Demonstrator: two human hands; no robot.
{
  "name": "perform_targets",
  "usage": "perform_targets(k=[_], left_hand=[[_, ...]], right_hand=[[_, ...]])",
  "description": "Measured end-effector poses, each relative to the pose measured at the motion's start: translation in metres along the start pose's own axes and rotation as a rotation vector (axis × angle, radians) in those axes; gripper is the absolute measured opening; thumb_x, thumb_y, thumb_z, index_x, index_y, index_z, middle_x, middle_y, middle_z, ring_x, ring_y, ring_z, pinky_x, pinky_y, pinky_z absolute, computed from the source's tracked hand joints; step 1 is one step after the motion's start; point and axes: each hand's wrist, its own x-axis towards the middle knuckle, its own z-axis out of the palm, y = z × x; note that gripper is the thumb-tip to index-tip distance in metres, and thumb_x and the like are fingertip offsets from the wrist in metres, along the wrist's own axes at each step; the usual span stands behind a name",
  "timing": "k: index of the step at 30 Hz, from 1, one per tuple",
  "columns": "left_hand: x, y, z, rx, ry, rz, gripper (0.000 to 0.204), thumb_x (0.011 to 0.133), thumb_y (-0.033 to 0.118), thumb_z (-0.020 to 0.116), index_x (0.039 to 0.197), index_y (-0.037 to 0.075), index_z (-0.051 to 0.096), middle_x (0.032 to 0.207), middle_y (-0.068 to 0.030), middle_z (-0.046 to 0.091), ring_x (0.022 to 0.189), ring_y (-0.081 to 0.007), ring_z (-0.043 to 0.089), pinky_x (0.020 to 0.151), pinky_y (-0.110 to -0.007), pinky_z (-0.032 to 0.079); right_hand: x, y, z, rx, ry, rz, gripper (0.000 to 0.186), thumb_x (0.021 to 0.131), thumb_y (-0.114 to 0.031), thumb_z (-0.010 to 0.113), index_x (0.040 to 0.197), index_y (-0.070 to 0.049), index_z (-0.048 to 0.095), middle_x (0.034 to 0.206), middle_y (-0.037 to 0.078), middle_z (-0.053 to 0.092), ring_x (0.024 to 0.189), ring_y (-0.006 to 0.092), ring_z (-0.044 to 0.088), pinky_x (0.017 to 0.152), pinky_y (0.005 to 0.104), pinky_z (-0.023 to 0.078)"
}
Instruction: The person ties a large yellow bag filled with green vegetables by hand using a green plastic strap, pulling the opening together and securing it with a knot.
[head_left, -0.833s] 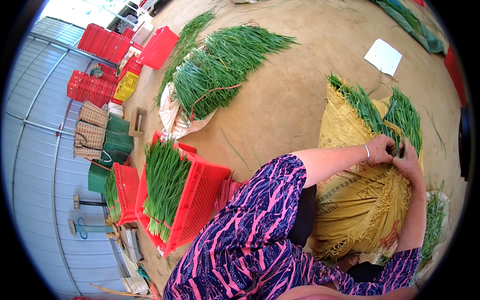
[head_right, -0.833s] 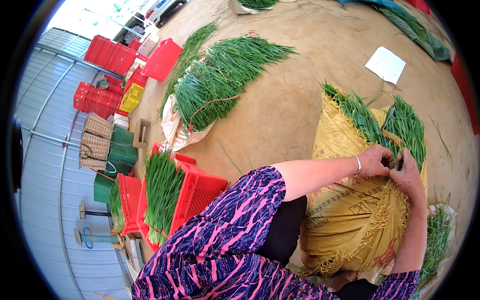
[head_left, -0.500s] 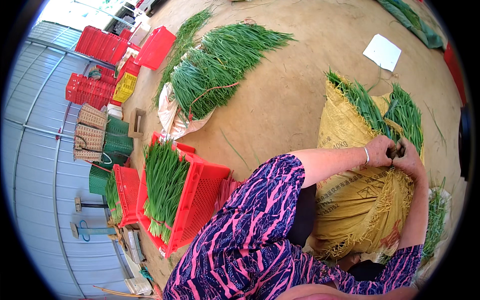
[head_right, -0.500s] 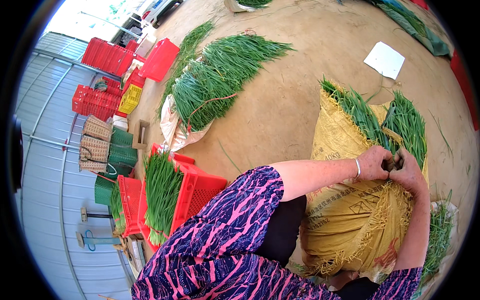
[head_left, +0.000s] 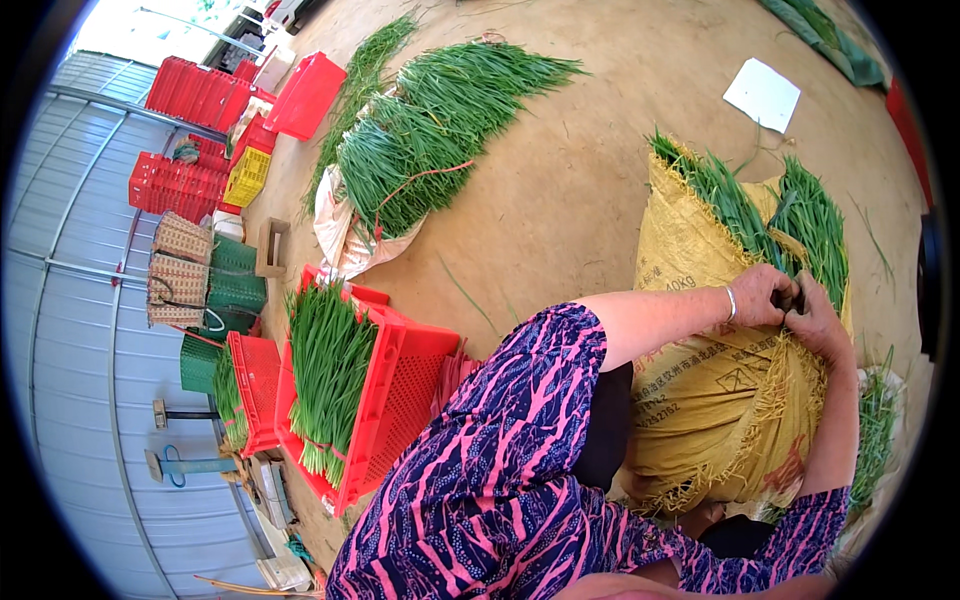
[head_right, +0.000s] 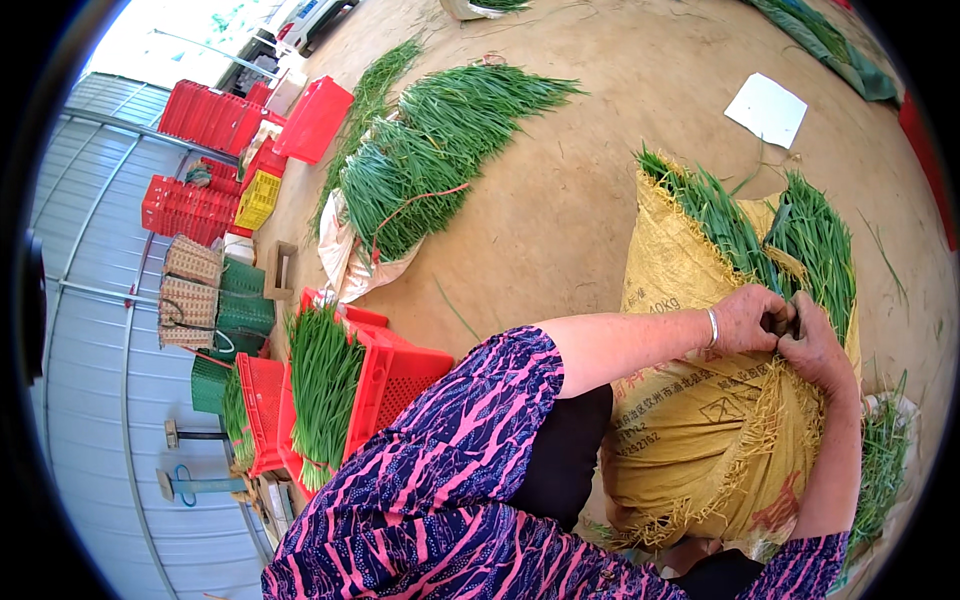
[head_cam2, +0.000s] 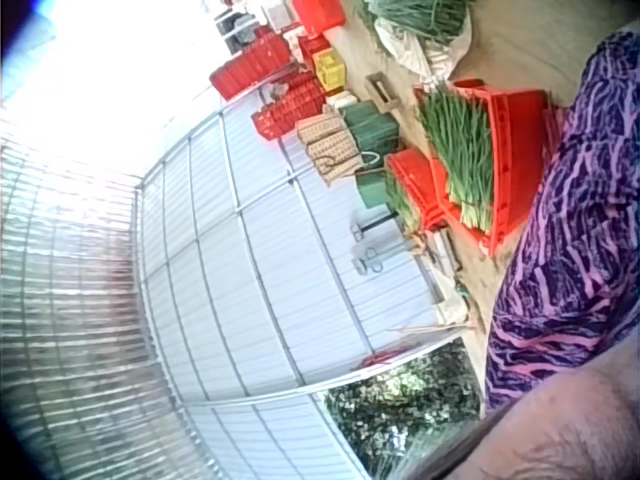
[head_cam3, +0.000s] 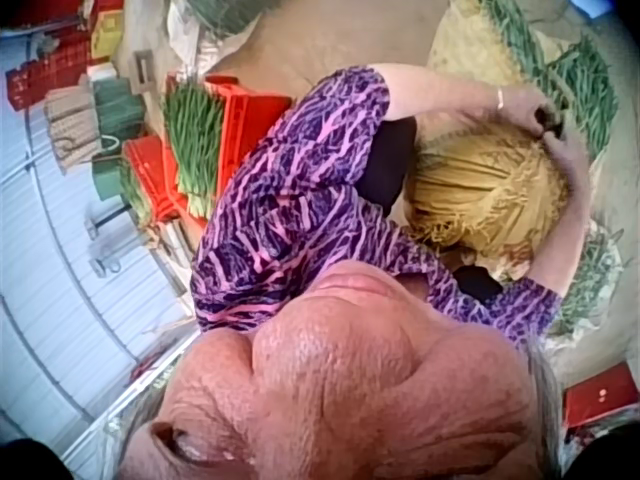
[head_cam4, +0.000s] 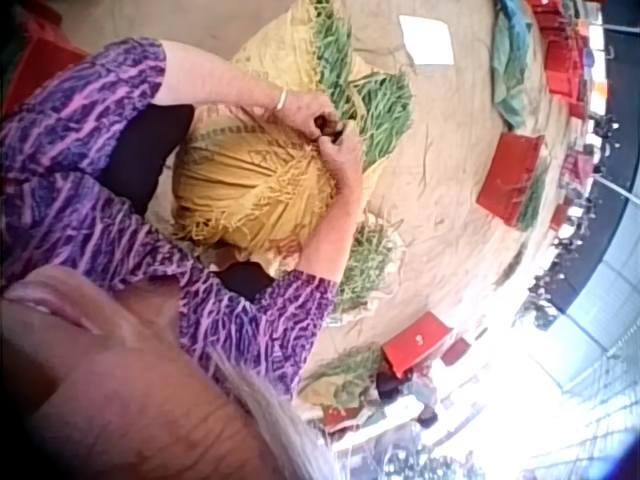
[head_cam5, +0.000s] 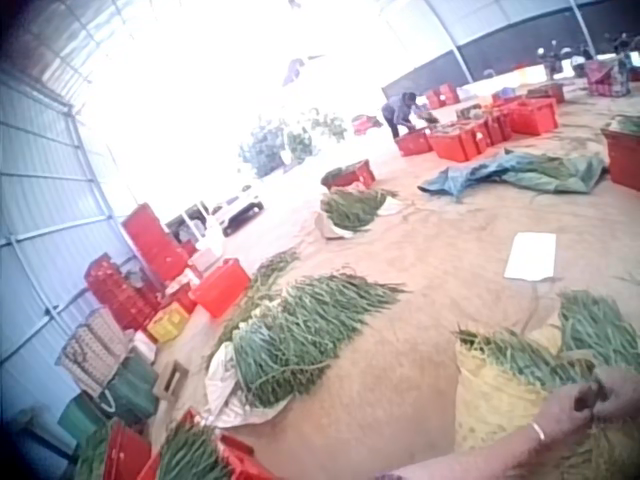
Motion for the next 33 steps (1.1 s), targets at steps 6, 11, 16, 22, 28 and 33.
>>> perform_targets(k=[6,11,16,22,28,33], left_hand=[[0.002,-0.002,0.001,0.049,0.004,-0.012,0.018,0.068,0.012,0.069,0.083,0.003,0.067,0.074,-0.0107,0.067,0.068,-0.022,0.064,0.065,-0.032,0.051],[0.007,-0.002,0.002,0.147,-0.023,-0.056,0.019,0.07,0.015,0.068,0.085,0.003,0.068,0.081,-0.0143,0.069,0.077,-0.0294,0.066,0.07,-0.036,0.052],[0.013,0.001,0.005,0.252,-0.081,-0.097,0.021,0.073,0.016,0.067,0.089,0.005,0.069,0.09,-0.0167,0.069,0.089,-0.0332,0.065,0.078,-0.039,0.051],[0.011,0.009,0.01,0.255,-0.03,-0.139,0.018,0.074,0.016,0.067,0.088,0.005,0.068,0.089,-0.0165,0.069,0.089,-0.0338,0.065,0.079,-0.041,0.051],[0.006,0.009,0.007,0.237,-0.004,-0.125,0.018,0.073,0.015,0.069,0.086,0.004,0.067,0.086,-0.0158,0.068,0.085,-0.0336,0.065,0.077,-0.041,0.051],[0.001,0.013,0.003,0.218,-0.009,-0.142,0.017,0.072,0.014,0.068,0.086,0.004,0.067,0.084,-0.0148,0.068,0.084,-0.032,0.066,0.075,-0.039,0.052]], right_hand=[[-0.009,-0.001,0.013,-0.169,0.122,-0.101,0.025,0.072,0.001,0.051,0.092,-0.002,0.036,0.074,0.021,0.046,0.068,0.04,0.044,0.061,0.0446,0.039],[-0.012,-0.016,0.016,-0.206,0.156,-0.081,0.025,0.072,0.004,0.049,0.093,-0.001,0.036,0.075,0.023,0.048,0.071,0.0438,0.047,0.063,0.0482,0.04],[-0.014,-0.014,0.02,-0.209,0.224,-0.07,0.026,0.072,0.006,0.049,0.093,0.0,0.036,0.075,0.022,0.049,0.07,0.0428,0.048,0.064,0.0464,0.042],[-0.01,-0.006,0.002,-0.118,0.154,0.022,0.024,0.071,0.007,0.055,0.087,-0.001,0.039,0.071,0.014,0.045,0.063,0.0252,0.043,0.059,0.0354,0.042],[-0.006,-0.027,-0.007,-0.054,0.082,0.095,0.027,0.067,0.004,0.065,0.081,-0.001,0.043,0.067,0.006,0.05,0.06,0.0144,0.045,0.056,0.0295,0.043],[-0.001,-0.018,-0.007,-0.038,-0.003,0.069,0.024,0.067,0.004,0.062,0.08,-0.001,0.043,0.068,0.006,0.05,0.061,0.0146,0.045,0.056,0.0303,0.042]])
